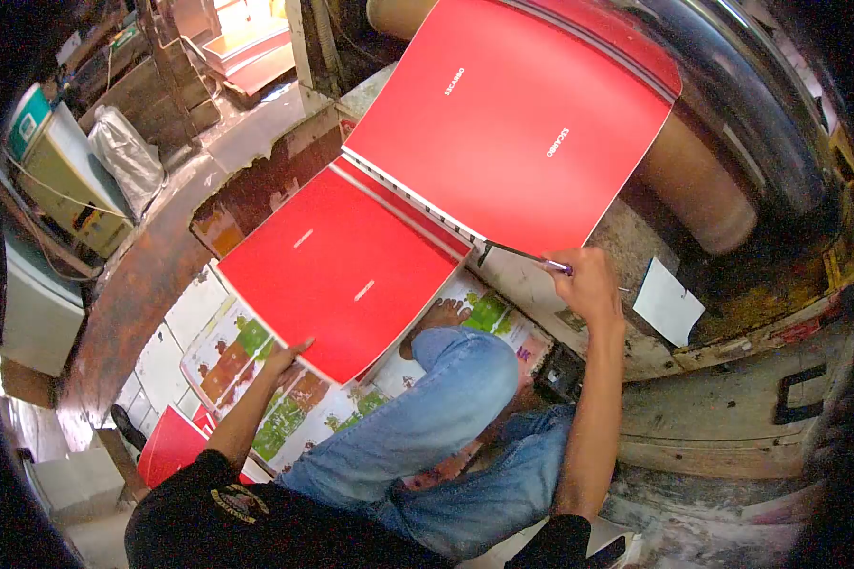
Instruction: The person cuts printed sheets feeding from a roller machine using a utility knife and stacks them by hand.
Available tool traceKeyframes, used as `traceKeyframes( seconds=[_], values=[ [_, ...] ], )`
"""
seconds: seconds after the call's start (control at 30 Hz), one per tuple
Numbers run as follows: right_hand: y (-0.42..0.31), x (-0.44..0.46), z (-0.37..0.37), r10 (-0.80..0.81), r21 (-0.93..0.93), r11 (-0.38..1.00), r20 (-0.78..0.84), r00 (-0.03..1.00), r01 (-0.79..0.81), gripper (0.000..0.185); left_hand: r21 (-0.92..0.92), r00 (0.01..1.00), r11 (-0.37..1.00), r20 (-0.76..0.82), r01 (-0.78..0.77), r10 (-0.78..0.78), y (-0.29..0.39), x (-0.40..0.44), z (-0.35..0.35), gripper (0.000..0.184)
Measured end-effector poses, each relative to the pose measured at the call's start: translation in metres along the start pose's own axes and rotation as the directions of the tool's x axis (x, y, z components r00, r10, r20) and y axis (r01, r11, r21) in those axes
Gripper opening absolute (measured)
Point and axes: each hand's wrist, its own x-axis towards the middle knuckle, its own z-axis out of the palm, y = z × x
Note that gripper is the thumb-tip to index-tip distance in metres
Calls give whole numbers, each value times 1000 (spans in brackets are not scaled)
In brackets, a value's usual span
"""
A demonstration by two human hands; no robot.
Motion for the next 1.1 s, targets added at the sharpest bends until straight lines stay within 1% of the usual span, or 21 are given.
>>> traceKeyframes(
  seconds=[0.1,0.17,0.23,0.3,0.37,0.4,0.43,0.47,0.5,0.53,0.6,0.7,0.73,0.77,0.83,0.9,0.93,0.97,1.0,1.03,1.1],
  values=[
    [-3,-6,2,22,83,996,-22,1000,-20,17,-83,985,995,-168,-53,38,-1,30,39,33],
    [3,-11,8,-108,42,993,-72,992,111,17,-156,972,969,-166,-193,167,-8,39,53,35],
    [-5,-15,5,-108,61,992,-42,993,111,13,97,862,903,-270,-418,428,-22,44,55,64],
    [-14,-20,4,-116,82,990,-14,993,117,10,489,793,778,-246,-394,557,-19,16,65,114],
    [-23,-20,1,-107,80,991,-16,994,108,11,929,722,331,-116,-163,682,-48,11,74,143],
    [-30,-20,-3,-72,51,996,43,996,70,14,930,723,334,-125,-153,680,-42,-7,95,143],
    [-31,-20,0,-78,52,996,47,996,76,14,987,914,160,-77,13,397,-22,-34,125,138],
    [-31,-21,3,-100,83,992,47,994,96,15,992,993,-67,-100,104,61,-10,-50,140,134],
    [-32,-23,3,-117,110,988,43,992,112,16,993,993,-65,-97,101,61,-29,-35,133,134],
    [-38,-26,-1,-110,105,989,39,993,105,16,998,982,-42,-35,43,185,-63,-7,122,132],
    [-60,-40,-9,-153,220,962,-50,987,161,16,992,952,112,16,-53,305,-63,-8,125,123],
    [-78,-62,-15,-91,266,959,-52,995,102,15,977,919,161,70,-142,387,-69,-12,122,122],
    [-86,-70,-19,-104,219,969,-57,993,114,14,995,937,-63,98,-81,335,-64,-10,121,130],
    [-94,-77,-23,-122,169,977,-60,991,131,14,992,932,-67,125,-109,340,-59,-10,121,130],
    [-107,-95,-26,-169,184,966,-93,981,184,20,967,951,134,176,-215,256,-17,-38,133,138],
    [-125,-112,-35,-206,234,945,-124,971,230,30,945,898,62,283,-321,338,6,-37,140,136],
    [-132,-118,-39,-225,224,940,-159,961,257,33,768,908,498,403,-403,113,42,-55,152,125],
    [-140,-125,-42,-242,215,935,-190,952,281,36,463,804,838,593,-290,-50,73,-76,161,115],
    [-150,-130,-52,-227,204,942,-194,955,265,32,313,695,891,719,-328,4,89,-95,166,92],
    [-156,-137,-57,-232,201,941,-201,952,272,32,33,521,967,847,-254,108,97,-107,163,82],
    [-164,-153,-56,-229,214,933,-262,938,288,36,-371,401,928,847,-24,349,115,-130,179,77]
  ],
)
